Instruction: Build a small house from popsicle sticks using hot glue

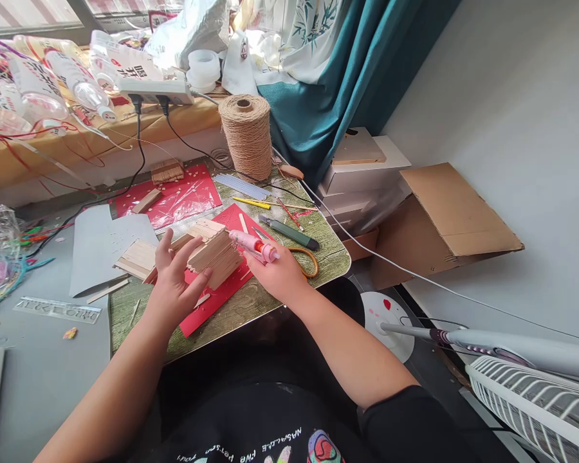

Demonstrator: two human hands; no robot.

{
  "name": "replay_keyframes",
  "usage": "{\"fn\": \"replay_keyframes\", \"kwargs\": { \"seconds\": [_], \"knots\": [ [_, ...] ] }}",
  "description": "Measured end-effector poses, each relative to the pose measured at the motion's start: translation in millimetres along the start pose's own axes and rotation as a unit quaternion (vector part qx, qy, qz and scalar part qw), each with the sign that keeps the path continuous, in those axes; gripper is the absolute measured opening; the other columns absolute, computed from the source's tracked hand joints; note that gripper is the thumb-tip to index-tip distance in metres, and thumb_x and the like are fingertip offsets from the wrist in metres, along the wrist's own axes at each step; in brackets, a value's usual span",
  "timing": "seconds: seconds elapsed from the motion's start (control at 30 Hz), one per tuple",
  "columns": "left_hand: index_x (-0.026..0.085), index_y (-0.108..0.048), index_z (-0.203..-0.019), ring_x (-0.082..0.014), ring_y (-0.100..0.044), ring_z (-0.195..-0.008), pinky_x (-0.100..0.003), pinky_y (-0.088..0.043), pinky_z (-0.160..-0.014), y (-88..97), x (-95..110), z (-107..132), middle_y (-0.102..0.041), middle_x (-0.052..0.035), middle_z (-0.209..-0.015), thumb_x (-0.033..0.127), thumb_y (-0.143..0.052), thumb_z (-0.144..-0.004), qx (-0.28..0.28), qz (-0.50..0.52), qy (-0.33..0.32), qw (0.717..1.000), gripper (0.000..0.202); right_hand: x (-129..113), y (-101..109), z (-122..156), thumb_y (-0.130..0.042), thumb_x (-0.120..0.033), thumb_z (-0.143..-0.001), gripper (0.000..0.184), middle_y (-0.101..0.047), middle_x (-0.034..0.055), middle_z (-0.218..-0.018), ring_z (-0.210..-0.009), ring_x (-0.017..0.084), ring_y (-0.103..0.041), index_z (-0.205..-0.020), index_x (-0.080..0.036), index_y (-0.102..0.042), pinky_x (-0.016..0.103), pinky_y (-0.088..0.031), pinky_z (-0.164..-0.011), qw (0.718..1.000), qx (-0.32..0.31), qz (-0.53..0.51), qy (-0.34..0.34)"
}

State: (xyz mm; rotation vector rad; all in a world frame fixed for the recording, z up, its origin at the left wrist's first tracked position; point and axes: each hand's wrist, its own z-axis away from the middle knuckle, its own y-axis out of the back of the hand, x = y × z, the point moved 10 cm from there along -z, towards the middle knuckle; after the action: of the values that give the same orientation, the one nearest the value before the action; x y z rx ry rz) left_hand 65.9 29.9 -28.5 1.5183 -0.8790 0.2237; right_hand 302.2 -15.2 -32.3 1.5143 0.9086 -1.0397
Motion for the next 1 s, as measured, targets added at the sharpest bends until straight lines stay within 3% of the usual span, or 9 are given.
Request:
{"fn": "replay_keyframes", "kwargs": {
  "seconds": [0.1, 0.27, 0.57, 1.0],
  "knots": [
    [0.042, -0.051, -0.160, -0.0405, -0.002, -0.174, -0.066, -0.023, -0.137, -0.2, 0, 0, 0.005, -0.0009, -0.186, 0.049, -0.067, -0.101, 0.000, -0.002, 0.002, 1.000, 0.062, 0, 0, 0, -0.072, -0.038, -0.101, 0.038, -0.084, 0.0053, -0.113, -0.119, 0.031, -0.077, -0.136, -0.025, -0.075, 0.050, -0.061, -0.112, 1.000, 0.001, -0.001, -0.008],
    [0.043, -0.050, -0.161, -0.0418, -0.005, -0.173, -0.067, -0.024, -0.137, 0.7, 0, 0, 0.004, -0.0004, -0.186, 0.048, -0.068, -0.101, 0.007, 0.001, -0.008, 1.000, 0.063, -6, -3, -1, -0.075, -0.036, -0.098, 0.034, -0.084, 0.0025, -0.106, -0.116, 0.031, -0.078, -0.131, -0.032, -0.078, 0.050, -0.065, -0.107, 1.000, -0.004, -0.016, 0.026],
    [0.043, -0.050, -0.161, -0.0405, -0.003, -0.174, -0.067, -0.021, -0.138, -0.6, -1, -1, 0.006, 0.0005, -0.186, 0.049, -0.068, -0.101, 0.004, 0.005, -0.008, 1.000, 0.063, -11, 1, 1, -0.070, -0.036, -0.101, 0.023, -0.083, 0.0021, -0.104, -0.092, 0.026, -0.079, -0.120, -0.030, -0.081, 0.045, -0.068, -0.089, 0.999, 0.001, 0.003, 0.042],
    [0.044, -0.050, -0.161, -0.0406, -0.005, -0.173, -0.066, -0.025, -0.137, -0.3, -1, 0, 0.006, 0.0024, -0.186, 0.049, -0.068, -0.100, 0.001, -0.002, -0.002, 1.000, 0.064, 1, 3, 1, -0.073, -0.039, -0.099, 0.027, -0.084, 0.0046, -0.106, -0.113, 0.030, -0.079, -0.122, -0.027, -0.080, 0.047, -0.064, -0.106, 1.000, 0.028, -0.005, -0.003]
  ]
}}
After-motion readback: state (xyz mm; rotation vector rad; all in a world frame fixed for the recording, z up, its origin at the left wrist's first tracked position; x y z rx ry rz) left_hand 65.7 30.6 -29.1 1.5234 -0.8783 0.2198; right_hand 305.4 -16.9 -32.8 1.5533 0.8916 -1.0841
